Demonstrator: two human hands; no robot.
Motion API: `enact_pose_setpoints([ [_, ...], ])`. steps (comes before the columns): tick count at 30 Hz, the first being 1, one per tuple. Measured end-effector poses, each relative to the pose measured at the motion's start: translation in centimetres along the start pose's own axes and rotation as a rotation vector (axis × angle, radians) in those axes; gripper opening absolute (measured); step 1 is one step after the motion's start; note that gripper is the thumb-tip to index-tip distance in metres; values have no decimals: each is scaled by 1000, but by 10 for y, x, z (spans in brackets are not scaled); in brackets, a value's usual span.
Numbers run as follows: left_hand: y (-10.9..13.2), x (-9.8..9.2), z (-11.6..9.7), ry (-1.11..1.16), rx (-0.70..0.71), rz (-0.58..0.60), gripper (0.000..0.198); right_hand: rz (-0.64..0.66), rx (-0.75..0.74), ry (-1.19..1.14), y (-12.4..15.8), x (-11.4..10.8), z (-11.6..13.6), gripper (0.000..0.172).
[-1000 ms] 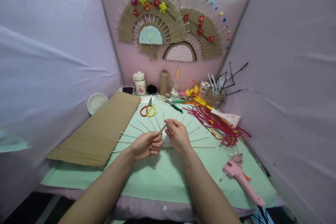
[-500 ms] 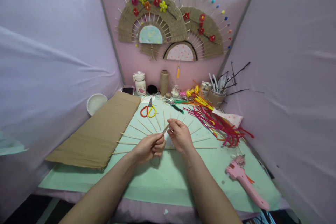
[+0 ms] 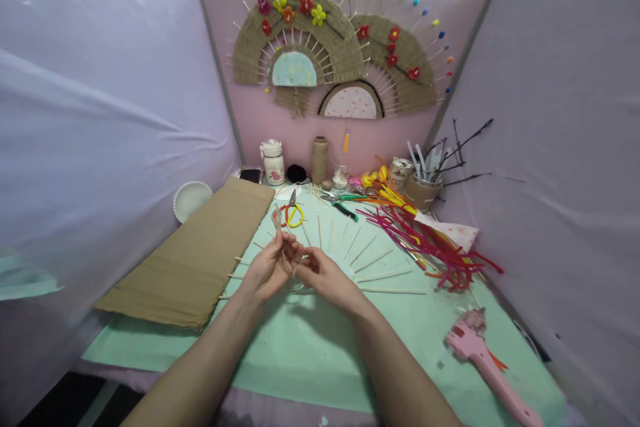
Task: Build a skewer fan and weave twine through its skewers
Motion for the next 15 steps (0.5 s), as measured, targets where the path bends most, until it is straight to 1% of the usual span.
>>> enact_pose_setpoints([
  [1, -1, -3, -2, 31, 13, -35, 17, 40, 7, 30, 0, 4, -2, 33],
  [3, -2, -5, -4, 69, 28, -73, 21, 67, 19, 64, 0, 7, -4, 24],
  [5, -2, -6, -4, 87, 27, -81, 23, 44, 29, 79, -2, 4, -6, 16],
  [7, -2, -6, -5, 97, 12, -80, 24, 11, 28, 90, -3, -1, -5, 12],
  [11, -4, -8, -7, 98, -45, -67, 25, -94, 1, 116, -3, -15, 3, 14],
  [15, -3, -12, -5, 44, -125, -87, 30, -279, -99, 103, -2, -36, 17, 19],
])
Point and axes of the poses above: each hand's wrist, its own y-axis away from the middle knuckle, its own x-axis out of the palm, z = x × y, the point moved 7 cm from there along -y, towards the middle knuckle, and after that the axes turned 4 degrees about -y, right-handed, at the moved point
